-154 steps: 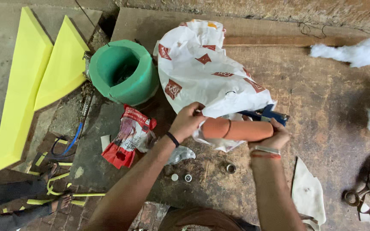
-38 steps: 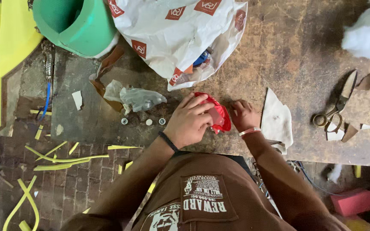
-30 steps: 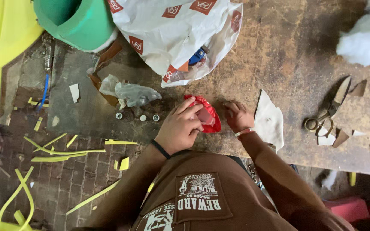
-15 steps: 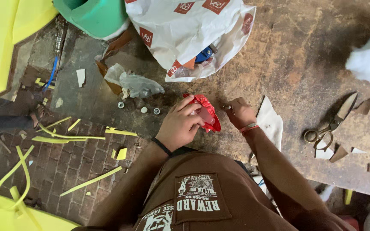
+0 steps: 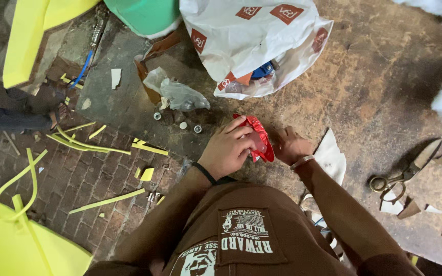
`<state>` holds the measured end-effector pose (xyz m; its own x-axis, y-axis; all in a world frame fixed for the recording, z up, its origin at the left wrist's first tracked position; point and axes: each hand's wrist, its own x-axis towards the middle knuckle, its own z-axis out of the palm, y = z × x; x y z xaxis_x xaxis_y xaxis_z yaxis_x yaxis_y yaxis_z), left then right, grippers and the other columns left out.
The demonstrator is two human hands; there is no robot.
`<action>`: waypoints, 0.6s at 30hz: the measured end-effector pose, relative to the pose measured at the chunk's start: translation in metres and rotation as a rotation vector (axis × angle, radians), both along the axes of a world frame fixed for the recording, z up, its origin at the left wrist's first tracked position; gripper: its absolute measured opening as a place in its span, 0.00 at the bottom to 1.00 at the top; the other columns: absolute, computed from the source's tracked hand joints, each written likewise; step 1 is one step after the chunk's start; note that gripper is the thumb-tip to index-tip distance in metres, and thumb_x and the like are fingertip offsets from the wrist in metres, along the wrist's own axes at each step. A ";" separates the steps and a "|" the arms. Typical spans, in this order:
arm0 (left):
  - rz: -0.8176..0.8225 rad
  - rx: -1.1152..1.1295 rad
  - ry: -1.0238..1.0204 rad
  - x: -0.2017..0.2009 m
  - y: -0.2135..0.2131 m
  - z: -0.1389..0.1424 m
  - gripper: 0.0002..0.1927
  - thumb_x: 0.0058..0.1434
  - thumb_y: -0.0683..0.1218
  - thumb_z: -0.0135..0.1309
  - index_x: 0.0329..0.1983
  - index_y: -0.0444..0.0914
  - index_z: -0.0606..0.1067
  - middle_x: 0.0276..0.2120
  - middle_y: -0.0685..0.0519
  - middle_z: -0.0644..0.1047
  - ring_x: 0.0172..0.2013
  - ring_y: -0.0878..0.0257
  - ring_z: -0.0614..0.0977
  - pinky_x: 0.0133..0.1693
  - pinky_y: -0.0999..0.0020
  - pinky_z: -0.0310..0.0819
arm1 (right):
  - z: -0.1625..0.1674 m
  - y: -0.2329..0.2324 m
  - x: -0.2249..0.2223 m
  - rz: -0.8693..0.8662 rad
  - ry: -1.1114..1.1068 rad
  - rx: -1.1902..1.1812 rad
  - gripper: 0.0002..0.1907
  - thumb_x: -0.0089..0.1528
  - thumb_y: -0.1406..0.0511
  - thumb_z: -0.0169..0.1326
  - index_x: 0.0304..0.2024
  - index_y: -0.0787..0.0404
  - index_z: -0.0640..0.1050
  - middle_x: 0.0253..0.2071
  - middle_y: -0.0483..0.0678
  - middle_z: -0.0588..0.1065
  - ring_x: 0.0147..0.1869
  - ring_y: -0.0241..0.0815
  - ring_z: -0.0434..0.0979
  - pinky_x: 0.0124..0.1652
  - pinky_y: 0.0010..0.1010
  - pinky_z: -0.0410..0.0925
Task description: The person places a blue stapler and an orange foam tube into a white plastic bag, then adds a red snack packet and small metal rings. The person closes the bag and moves white cotton-like material into a larger sack.
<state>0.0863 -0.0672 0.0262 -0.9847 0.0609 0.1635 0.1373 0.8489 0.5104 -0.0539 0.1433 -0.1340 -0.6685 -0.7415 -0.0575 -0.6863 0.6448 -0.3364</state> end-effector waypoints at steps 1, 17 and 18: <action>0.003 -0.003 0.007 0.000 0.000 0.000 0.03 0.58 0.43 0.59 0.35 0.44 0.79 0.54 0.52 0.77 0.68 0.48 0.67 0.62 0.46 0.64 | -0.002 0.001 0.000 0.025 -0.009 0.014 0.20 0.62 0.54 0.56 0.55 0.50 0.75 0.45 0.52 0.74 0.35 0.55 0.81 0.29 0.47 0.75; 0.059 0.003 0.020 0.012 -0.002 -0.004 0.05 0.60 0.43 0.57 0.39 0.44 0.78 0.53 0.53 0.77 0.68 0.48 0.67 0.61 0.46 0.65 | -0.004 -0.005 -0.010 0.059 -0.083 0.183 0.33 0.56 0.49 0.61 0.60 0.54 0.71 0.38 0.53 0.74 0.31 0.54 0.80 0.26 0.46 0.74; 0.059 -0.001 0.004 0.012 -0.001 -0.003 0.05 0.61 0.43 0.57 0.39 0.44 0.78 0.53 0.52 0.77 0.68 0.47 0.67 0.61 0.46 0.65 | -0.004 -0.004 -0.010 0.107 -0.064 0.168 0.29 0.58 0.51 0.60 0.58 0.54 0.72 0.39 0.52 0.74 0.32 0.53 0.80 0.28 0.44 0.75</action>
